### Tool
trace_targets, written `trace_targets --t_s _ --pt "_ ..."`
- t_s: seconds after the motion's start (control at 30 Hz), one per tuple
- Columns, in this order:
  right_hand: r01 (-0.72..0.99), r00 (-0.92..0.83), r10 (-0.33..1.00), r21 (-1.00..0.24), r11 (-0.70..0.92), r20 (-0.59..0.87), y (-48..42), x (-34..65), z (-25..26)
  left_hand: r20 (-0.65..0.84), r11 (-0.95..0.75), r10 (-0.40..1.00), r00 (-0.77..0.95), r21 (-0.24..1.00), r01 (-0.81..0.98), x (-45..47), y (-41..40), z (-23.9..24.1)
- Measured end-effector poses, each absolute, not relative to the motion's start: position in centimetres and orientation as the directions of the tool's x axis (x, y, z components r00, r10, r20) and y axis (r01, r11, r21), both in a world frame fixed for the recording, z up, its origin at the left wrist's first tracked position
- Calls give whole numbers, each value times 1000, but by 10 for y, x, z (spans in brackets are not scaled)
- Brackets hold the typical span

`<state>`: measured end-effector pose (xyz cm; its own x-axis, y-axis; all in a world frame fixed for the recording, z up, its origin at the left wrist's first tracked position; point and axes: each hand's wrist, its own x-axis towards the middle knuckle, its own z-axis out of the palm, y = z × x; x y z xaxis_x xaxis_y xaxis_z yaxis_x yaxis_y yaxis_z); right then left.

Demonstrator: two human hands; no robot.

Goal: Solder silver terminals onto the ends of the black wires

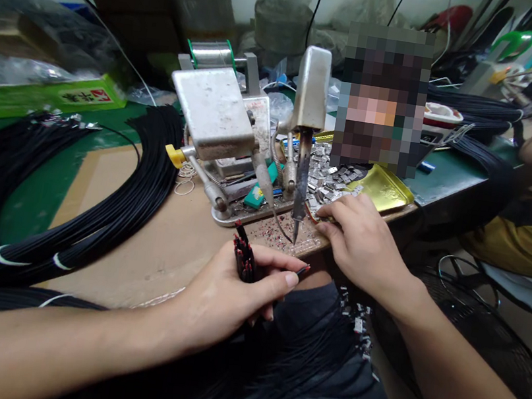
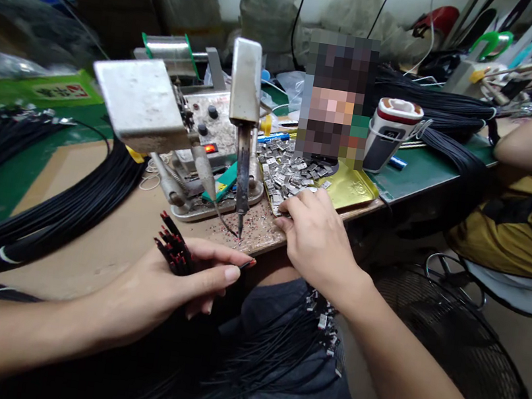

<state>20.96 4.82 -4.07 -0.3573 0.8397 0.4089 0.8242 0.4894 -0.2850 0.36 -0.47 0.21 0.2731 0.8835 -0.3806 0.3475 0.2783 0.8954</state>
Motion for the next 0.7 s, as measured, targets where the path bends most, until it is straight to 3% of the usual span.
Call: trace_targets --t_s 0.17,0.3,0.53,0.7 --pt "845 -388 841 -220 488 376 51 210 -39 -381 281 882 276 898 339 5 -5 4" --pt "842 -363 850 -257 475 382 56 212 -37 -381 282 886 264 895 346 5 -5 3" --pt "676 -238 875 -574 461 422 65 217 -40 -372 289 896 241 902 320 2 -3 3" --pt "526 71 883 -770 362 464 57 219 -43 -366 318 917 160 911 263 3 0 4"
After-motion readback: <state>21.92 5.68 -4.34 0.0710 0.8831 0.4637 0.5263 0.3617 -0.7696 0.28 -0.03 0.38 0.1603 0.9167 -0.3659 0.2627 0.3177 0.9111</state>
